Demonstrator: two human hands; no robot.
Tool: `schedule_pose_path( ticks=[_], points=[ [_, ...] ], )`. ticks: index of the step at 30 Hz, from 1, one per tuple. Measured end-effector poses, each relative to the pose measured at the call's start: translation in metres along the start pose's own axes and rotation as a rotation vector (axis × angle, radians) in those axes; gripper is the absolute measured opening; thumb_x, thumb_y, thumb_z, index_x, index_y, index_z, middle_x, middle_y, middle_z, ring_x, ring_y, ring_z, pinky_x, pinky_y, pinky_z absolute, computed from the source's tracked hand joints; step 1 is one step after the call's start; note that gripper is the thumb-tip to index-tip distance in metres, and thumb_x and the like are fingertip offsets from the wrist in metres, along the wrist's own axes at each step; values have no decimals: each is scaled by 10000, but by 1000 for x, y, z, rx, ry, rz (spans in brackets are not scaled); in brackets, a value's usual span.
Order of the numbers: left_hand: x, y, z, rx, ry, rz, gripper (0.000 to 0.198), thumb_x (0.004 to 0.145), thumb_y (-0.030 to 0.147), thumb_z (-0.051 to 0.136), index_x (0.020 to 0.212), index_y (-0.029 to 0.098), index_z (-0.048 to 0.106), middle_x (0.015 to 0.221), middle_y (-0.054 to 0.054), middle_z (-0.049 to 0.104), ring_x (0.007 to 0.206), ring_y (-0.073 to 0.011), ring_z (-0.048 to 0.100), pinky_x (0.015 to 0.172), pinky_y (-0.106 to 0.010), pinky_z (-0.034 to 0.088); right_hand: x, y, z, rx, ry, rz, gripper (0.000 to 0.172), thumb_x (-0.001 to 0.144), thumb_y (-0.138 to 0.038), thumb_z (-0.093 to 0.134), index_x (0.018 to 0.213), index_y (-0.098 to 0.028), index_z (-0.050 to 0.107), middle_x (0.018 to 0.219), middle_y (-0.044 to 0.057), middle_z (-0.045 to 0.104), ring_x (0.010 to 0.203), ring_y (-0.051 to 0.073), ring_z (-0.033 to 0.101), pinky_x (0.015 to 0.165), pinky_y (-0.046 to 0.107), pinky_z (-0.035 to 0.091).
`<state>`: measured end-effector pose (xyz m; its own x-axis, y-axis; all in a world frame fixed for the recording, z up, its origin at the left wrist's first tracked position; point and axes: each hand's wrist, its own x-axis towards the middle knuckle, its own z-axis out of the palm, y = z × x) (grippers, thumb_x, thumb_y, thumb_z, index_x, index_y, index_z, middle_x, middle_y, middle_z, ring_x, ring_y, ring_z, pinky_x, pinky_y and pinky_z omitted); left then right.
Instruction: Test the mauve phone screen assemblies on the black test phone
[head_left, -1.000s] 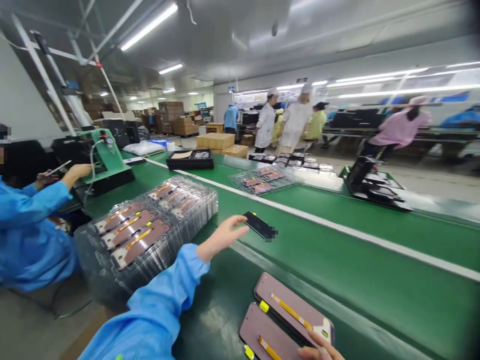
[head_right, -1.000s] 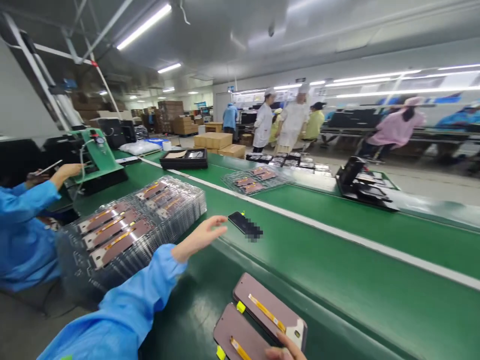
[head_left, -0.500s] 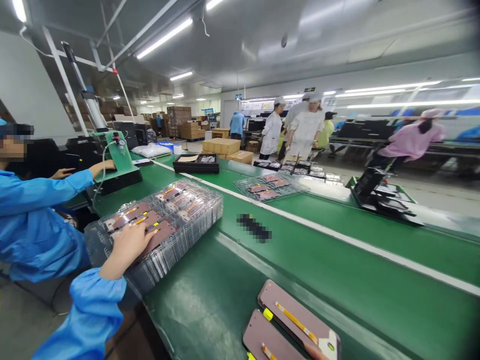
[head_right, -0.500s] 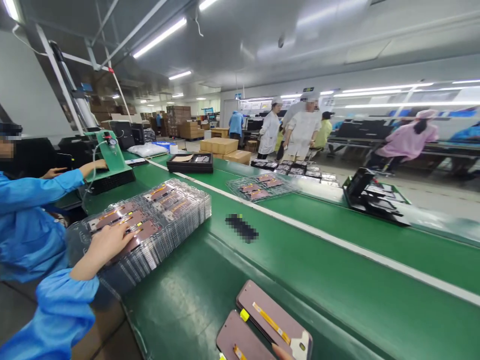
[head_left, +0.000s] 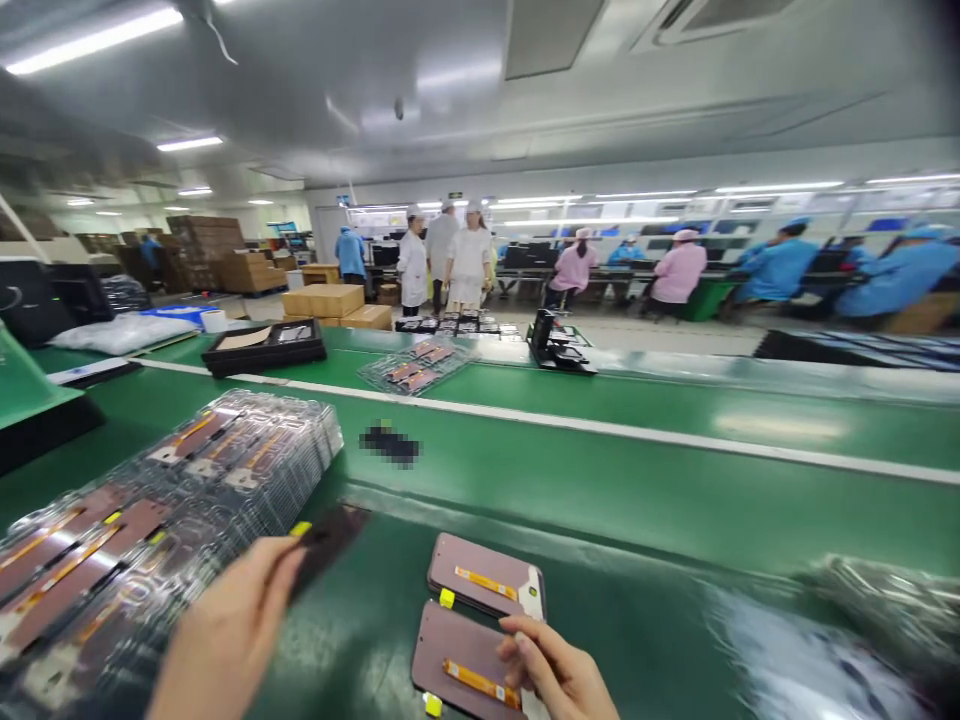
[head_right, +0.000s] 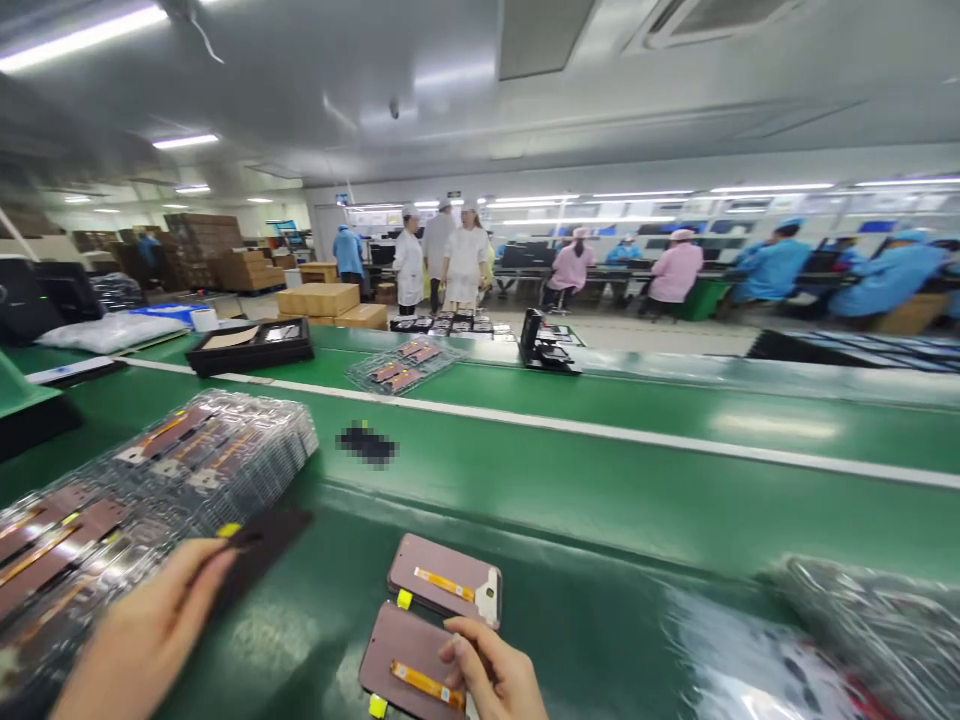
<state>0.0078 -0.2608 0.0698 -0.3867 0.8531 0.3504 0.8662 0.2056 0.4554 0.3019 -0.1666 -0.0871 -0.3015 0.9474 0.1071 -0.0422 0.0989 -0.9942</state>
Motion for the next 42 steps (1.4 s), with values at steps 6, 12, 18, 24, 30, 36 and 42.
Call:
schedule_pose_path(
  ticks=[6,12,18,24,30,36,42],
  points=[
    [-11,59,120,-1036,-736,-64,432,869,566,568,1144,256,690,1145,-76,705,1076,-273,622,971,-354,462,8,-20,-16,126,54,-67,519,899,-634,584,1164,-205,706,913,119,710,703,244,672,624,320,562],
    [-28,76,178,-1542,-965,-310,469,748,556,730,1090,235,721,1075,-100,728,1056,-306,651,978,-437,472,21,-31,-24,-54,175,-51,476,880,-628,615,918,-183,779,814,86,725,722,252,679,619,287,568],
    [-36,71,204,-1523,-904,-361,509,649,569,806,988,196,735,973,-117,741,1024,-329,661,985,-480,463,24,-15,-23,-370,328,-281,263,917,-426,631,976,-216,779,1001,122,723,906,305,687,806,401,578],
    [-32,71,203,-1340,-783,-308,541,676,616,758,1009,191,724,932,-108,735,976,-313,656,923,-439,489,3,-42,-8,-660,207,-759,263,909,-66,517,1040,-214,691,1157,109,653,1027,243,622,864,363,542],
    [-23,81,177,-1265,-878,-286,476,720,600,732,951,183,714,854,-74,719,882,-268,660,828,-374,515,2,-58,-13,-319,248,-346,189,1000,-279,495,873,-213,619,1144,86,604,1078,223,577,941,336,464],
    [-33,89,171,-1248,-1107,-131,537,780,595,674,1098,163,689,1085,-114,710,1058,-294,614,954,-409,472,15,-45,-20,-291,202,-259,239,967,-370,569,802,-197,572,1103,83,615,1039,223,596,906,318,471],
    [-36,87,169,-1192,-1138,-92,540,801,601,647,1114,163,686,1102,-103,708,1033,-282,619,980,-400,452,19,-46,-20,-442,168,-351,98,981,-269,562,964,-194,623,884,23,610,794,169,592,711,264,482]
  ],
)
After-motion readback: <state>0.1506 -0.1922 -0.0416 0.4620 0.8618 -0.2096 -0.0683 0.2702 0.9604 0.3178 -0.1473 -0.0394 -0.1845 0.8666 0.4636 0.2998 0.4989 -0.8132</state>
